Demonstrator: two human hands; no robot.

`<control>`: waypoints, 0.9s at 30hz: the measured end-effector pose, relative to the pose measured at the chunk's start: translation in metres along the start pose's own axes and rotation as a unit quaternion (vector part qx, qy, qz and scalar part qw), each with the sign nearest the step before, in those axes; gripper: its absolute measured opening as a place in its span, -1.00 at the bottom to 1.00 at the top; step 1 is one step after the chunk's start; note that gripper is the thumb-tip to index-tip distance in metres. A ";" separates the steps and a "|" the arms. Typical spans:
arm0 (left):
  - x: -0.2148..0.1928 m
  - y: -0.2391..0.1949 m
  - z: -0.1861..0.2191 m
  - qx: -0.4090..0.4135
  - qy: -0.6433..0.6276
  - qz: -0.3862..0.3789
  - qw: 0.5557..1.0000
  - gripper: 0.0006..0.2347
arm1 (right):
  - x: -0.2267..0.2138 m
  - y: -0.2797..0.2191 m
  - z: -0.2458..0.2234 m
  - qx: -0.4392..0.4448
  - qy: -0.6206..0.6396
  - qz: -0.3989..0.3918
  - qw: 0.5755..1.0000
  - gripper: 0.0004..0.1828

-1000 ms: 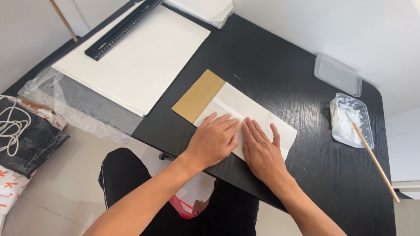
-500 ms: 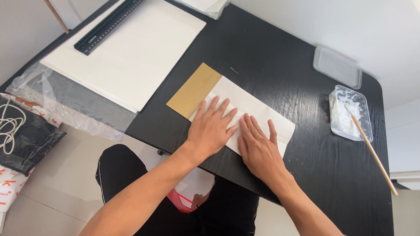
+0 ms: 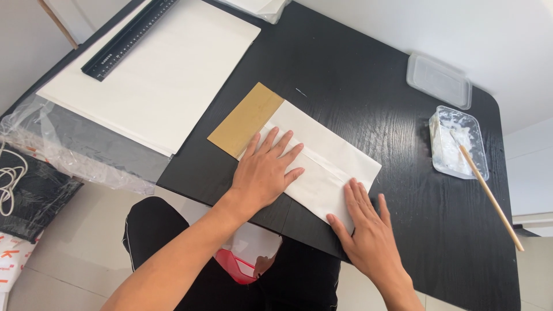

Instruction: Applying glue to a paper template and folding it to assemble the bottom of a paper bag.

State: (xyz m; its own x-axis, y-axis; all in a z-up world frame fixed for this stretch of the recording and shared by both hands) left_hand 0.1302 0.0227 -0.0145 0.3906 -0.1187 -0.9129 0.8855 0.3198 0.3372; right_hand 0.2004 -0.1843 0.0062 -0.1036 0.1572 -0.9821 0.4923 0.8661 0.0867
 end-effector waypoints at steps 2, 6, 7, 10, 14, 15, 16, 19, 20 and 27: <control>0.003 0.001 -0.003 0.009 0.000 -0.011 1.000 -0.53 | -0.003 -0.010 0.009 0.013 0.001 -0.003 1.000 -0.21; 0.000 0.003 -0.012 0.038 -0.009 -0.036 0.999 -0.49 | -0.018 -0.028 0.018 -0.003 0.028 0.058 0.998 -0.48; -0.002 0.003 -0.015 0.039 -0.008 -0.036 0.999 -0.49 | -0.020 -0.029 0.017 -0.003 0.028 0.059 0.998 -0.48; -0.008 0.001 -0.028 0.019 -0.006 -0.021 1.000 -0.41 | -0.039 -0.036 0.007 -0.060 0.082 0.150 0.983 -0.64; -0.011 0.000 -0.047 -0.039 -0.038 -0.024 0.998 -0.28 | -0.051 -0.028 -0.002 -0.153 0.117 0.176 0.965 -0.71; -0.012 -0.001 -0.050 -0.042 -0.050 -0.019 0.998 -0.26 | -0.053 -0.023 -0.004 -0.169 0.097 0.165 0.967 -0.75; -0.012 -0.001 -0.051 -0.043 -0.050 -0.019 0.998 -0.26 | -0.058 -0.013 -0.006 -0.170 0.098 0.164 0.967 -0.75; -0.021 0.001 -0.049 -0.038 -0.074 -0.033 0.996 -0.25 | -0.060 0.021 -0.022 -0.210 0.071 0.115 0.968 -0.77; -0.024 0.001 -0.048 -0.057 -0.066 -0.080 0.993 -0.24 | -0.053 0.037 -0.026 -0.191 0.040 0.069 0.978 -0.69; -0.031 -0.002 -0.048 -0.080 -0.057 -0.132 0.986 -0.27 | -0.013 0.138 -0.038 -0.160 -0.035 -0.079 0.983 -0.45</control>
State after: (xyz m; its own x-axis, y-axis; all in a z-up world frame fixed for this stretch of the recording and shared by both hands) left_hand 0.1039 0.0712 0.0022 0.1865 -0.3200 -0.9289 0.9124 0.4070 0.0430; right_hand 0.2371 -0.0487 0.0369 -0.0913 -0.0158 -0.9957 0.1767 0.9837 -0.0318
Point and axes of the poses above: each hand's wrist, its own y-axis towards the middle knuckle, its own x-axis out of the palm, z = x × y, the point moved 7 cm from there along y, towards the middle knuckle
